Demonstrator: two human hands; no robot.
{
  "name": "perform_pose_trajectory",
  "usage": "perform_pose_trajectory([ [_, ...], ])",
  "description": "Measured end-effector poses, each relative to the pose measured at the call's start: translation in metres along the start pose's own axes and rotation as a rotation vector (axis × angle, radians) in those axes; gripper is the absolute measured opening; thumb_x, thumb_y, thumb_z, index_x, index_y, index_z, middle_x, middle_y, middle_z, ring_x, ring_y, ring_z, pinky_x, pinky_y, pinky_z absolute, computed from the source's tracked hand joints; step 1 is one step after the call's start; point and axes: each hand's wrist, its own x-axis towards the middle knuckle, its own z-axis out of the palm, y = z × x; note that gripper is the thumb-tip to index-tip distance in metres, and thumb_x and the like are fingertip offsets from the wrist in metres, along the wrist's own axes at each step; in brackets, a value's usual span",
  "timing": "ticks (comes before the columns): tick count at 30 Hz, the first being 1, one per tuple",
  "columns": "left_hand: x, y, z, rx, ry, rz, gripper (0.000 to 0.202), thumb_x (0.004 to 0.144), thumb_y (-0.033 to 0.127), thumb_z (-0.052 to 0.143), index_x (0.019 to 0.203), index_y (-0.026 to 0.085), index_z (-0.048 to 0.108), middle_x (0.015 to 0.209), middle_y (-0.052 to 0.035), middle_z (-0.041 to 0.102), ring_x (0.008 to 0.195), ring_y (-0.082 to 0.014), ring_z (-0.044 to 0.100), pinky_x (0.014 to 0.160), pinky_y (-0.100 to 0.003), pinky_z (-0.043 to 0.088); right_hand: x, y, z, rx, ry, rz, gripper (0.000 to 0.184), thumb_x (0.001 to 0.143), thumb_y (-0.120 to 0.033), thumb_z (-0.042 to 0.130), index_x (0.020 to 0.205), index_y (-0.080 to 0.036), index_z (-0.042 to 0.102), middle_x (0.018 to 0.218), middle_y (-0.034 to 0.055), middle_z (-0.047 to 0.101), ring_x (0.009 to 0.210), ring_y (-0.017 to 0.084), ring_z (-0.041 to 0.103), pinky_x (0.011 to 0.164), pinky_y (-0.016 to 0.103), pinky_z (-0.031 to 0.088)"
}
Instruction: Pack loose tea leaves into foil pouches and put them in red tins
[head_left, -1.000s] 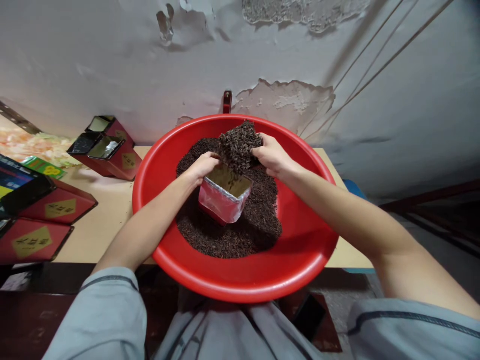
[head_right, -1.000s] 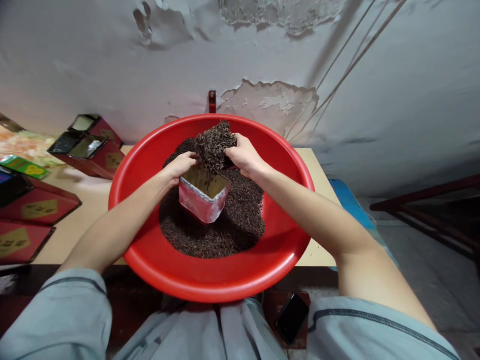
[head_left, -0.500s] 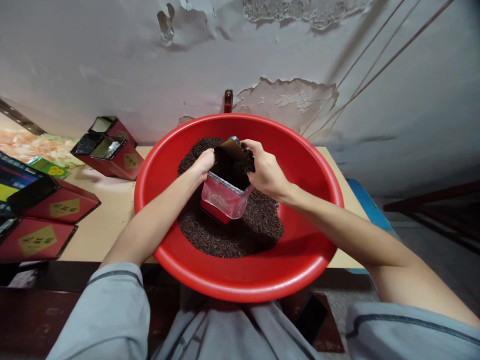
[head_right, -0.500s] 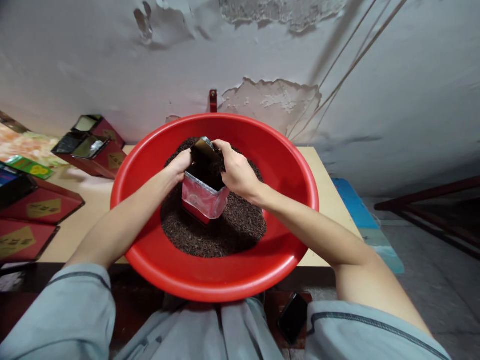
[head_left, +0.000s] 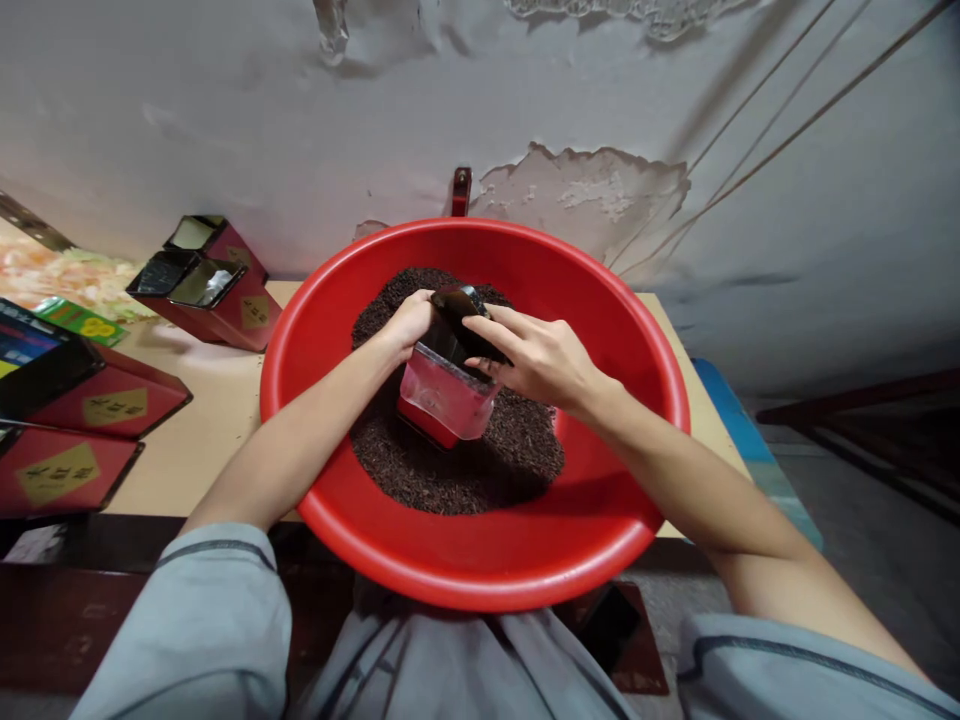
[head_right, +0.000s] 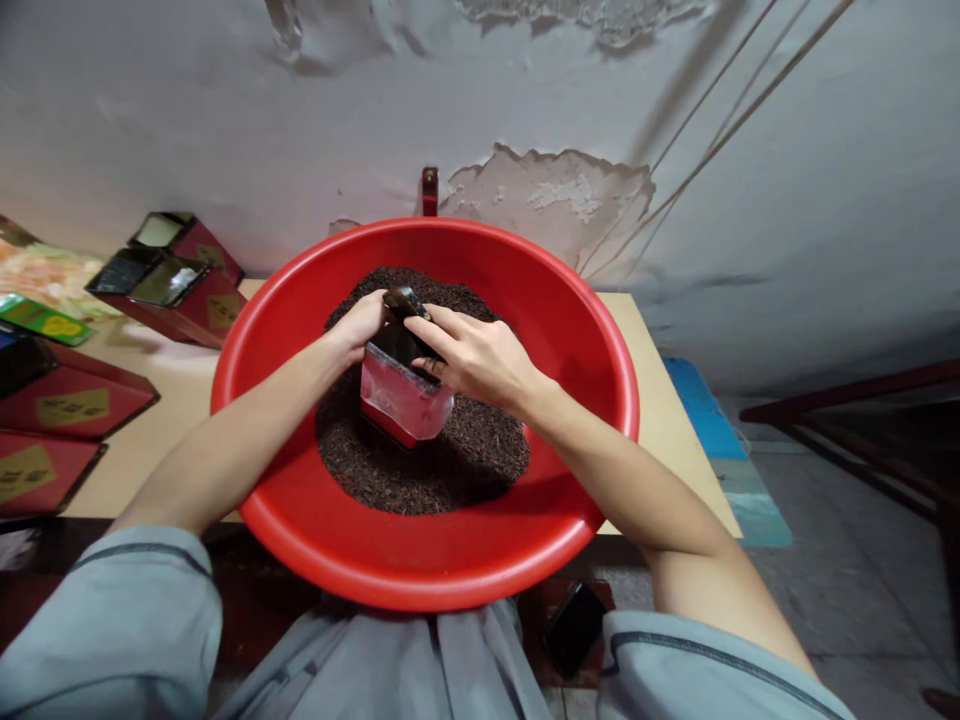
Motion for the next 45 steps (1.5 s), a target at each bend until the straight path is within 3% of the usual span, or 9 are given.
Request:
perform_pose_trajectory([
  [4, -0.007, 0.005, -0.003, 0.119, 0.025, 0.022, 0.018, 0.067, 0.015, 0.059, 0.084, 0.017, 0.066, 0.076, -0.0013, 0.071, 0.077, -0.0176, 0.065, 0.078, -0.028, 0.052, 0.000, 0.009, 0.002, 0.044, 0.157, 0.064, 0.044, 0.100, -0.038, 0.055, 0.142, -0.026, 0.062, 0.142, 0.0109, 0.064, 0.119, 0.027, 0.068, 0.094, 0.036, 0.060],
  [8, -0.025, 0.016, -0.016, 0.621, -0.096, 0.031, 0.039, 0.062, 0.006, 0.053, 0.094, 0.019, 0.071, 0.098, -0.0044, 0.076, 0.096, -0.0210, 0.067, 0.086, -0.029, 0.050, 0.006, 0.040, 0.004, 0.082, 0.417, 0.213, 0.056, 0.096, -0.030, 0.058, 0.151, -0.020, 0.052, 0.143, 0.0155, 0.063, 0.127, 0.032, 0.062, 0.106, 0.048, 0.054],
  [10, -0.034, 0.021, -0.024, 0.880, -0.195, 0.019, 0.049, 0.062, 0.006, 0.052, 0.104, 0.022, 0.072, 0.104, -0.0054, 0.076, 0.097, -0.0227, 0.067, 0.085, -0.029, 0.050, 0.008, 0.064, 0.010, 0.102, 0.417, 0.316, 0.059, 0.094, -0.026, 0.059, 0.152, -0.017, 0.050, 0.144, 0.0169, 0.061, 0.128, 0.033, 0.063, 0.108, 0.048, 0.052],
  [13, -0.044, 0.028, -0.033, 1.089, -0.272, -0.030, 0.055, 0.064, 0.007, 0.052, 0.113, 0.023, 0.070, 0.097, -0.0061, 0.076, 0.086, -0.0240, 0.068, 0.073, -0.027, 0.050, 0.007, 0.100, 0.029, 0.133, 0.172, 0.471, 0.054, 0.090, -0.016, 0.063, 0.144, -0.014, 0.060, 0.134, 0.0160, 0.069, 0.118, 0.030, 0.068, 0.106, 0.043, 0.052],
  [18, -0.048, 0.034, -0.049, 1.058, -0.413, 0.021, 0.027, 0.064, 0.012, 0.058, 0.087, 0.022, 0.069, 0.072, 0.0003, 0.068, 0.067, -0.0181, 0.062, 0.056, -0.020, 0.041, 0.001, 0.129, 0.069, -0.049, -0.334, 0.601, 0.043, 0.088, -0.011, 0.064, 0.129, -0.020, 0.073, 0.126, 0.0147, 0.073, 0.115, 0.032, 0.069, 0.101, 0.042, 0.052],
  [23, -0.058, 0.041, -0.055, 1.071, -0.589, -0.005, 0.024, 0.066, 0.013, 0.059, 0.085, 0.023, 0.069, 0.070, 0.0025, 0.068, 0.059, -0.0151, 0.057, 0.052, -0.021, 0.036, -0.006, 0.128, 0.082, -0.195, -0.406, 0.661, 0.035, 0.091, -0.014, 0.064, 0.124, -0.018, 0.075, 0.123, 0.0218, 0.070, 0.114, 0.035, 0.066, 0.093, 0.044, 0.053],
  [32, -0.077, 0.037, -0.009, 1.445, -0.613, 0.463, 0.017, 0.078, 0.010, 0.065, 0.085, 0.024, 0.072, 0.098, -0.0051, 0.074, 0.101, -0.0258, 0.067, 0.082, -0.031, 0.043, 0.012, 0.072, 0.080, -0.263, -0.279, 0.286, 0.041, 0.100, -0.030, 0.050, 0.134, -0.014, 0.067, 0.141, 0.0209, 0.057, 0.127, 0.038, 0.051, 0.100, 0.051, 0.049],
  [38, -0.113, 0.064, -0.011, 1.554, -0.251, 0.415, 0.024, 0.079, 0.005, 0.058, 0.091, 0.019, 0.074, 0.099, -0.0112, 0.073, 0.098, -0.0311, 0.070, 0.082, -0.037, 0.046, 0.013, 0.066, 0.072, -0.206, -0.307, 0.193, 0.038, 0.100, -0.031, 0.053, 0.131, -0.015, 0.069, 0.139, 0.0174, 0.060, 0.124, 0.035, 0.055, 0.099, 0.046, 0.050],
  [45, -0.134, 0.083, -0.015, 1.840, -0.160, 0.334, 0.029, 0.084, 0.012, 0.051, 0.102, 0.017, 0.073, 0.104, -0.0136, 0.075, 0.093, -0.0326, 0.073, 0.073, -0.038, 0.051, 0.014, 0.072, 0.058, -0.196, -0.253, 0.227, 0.038, 0.100, -0.030, 0.054, 0.132, -0.014, 0.068, 0.135, 0.0159, 0.064, 0.121, 0.033, 0.060, 0.099, 0.044, 0.052],
])
